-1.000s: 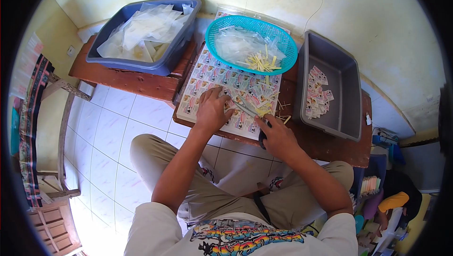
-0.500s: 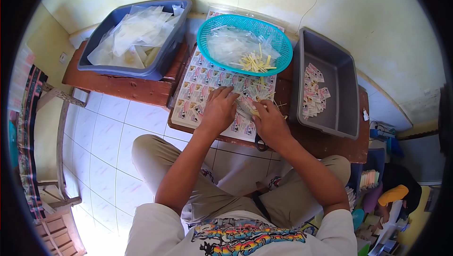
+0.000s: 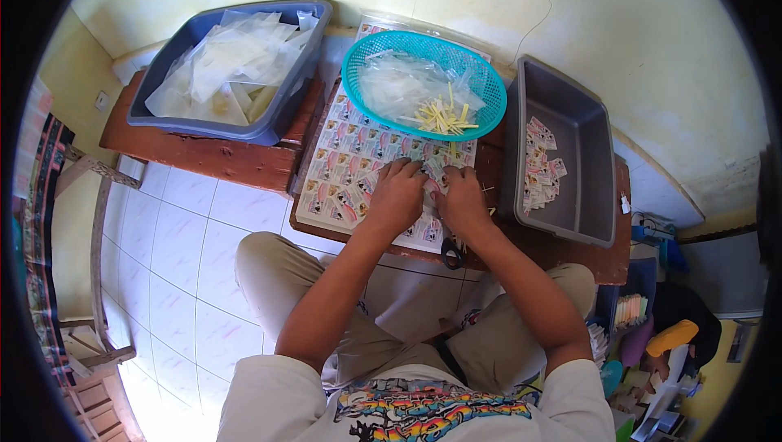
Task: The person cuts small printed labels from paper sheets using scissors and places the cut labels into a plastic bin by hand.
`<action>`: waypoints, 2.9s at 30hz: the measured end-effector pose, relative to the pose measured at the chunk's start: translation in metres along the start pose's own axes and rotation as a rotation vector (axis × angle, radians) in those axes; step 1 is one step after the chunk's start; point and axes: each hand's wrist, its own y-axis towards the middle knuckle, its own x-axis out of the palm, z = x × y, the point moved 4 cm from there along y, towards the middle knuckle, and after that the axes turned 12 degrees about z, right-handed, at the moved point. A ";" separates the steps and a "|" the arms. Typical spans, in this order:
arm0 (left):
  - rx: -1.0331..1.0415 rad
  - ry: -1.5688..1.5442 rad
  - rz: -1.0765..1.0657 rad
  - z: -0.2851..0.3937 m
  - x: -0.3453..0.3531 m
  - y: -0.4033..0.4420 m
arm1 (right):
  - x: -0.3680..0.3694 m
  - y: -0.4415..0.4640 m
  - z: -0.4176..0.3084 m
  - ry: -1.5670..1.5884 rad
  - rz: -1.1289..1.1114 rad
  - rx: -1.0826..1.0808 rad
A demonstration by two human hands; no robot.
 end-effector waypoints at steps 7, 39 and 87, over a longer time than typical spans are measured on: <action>-0.031 -0.047 -0.027 0.002 -0.001 0.002 | -0.007 0.006 -0.004 0.064 0.031 0.029; -0.142 -0.138 0.142 0.073 -0.108 0.021 | -0.060 -0.014 -0.025 0.855 -0.003 0.137; 0.098 -0.199 0.136 0.082 -0.106 0.024 | -0.070 -0.005 0.001 1.024 -0.034 0.237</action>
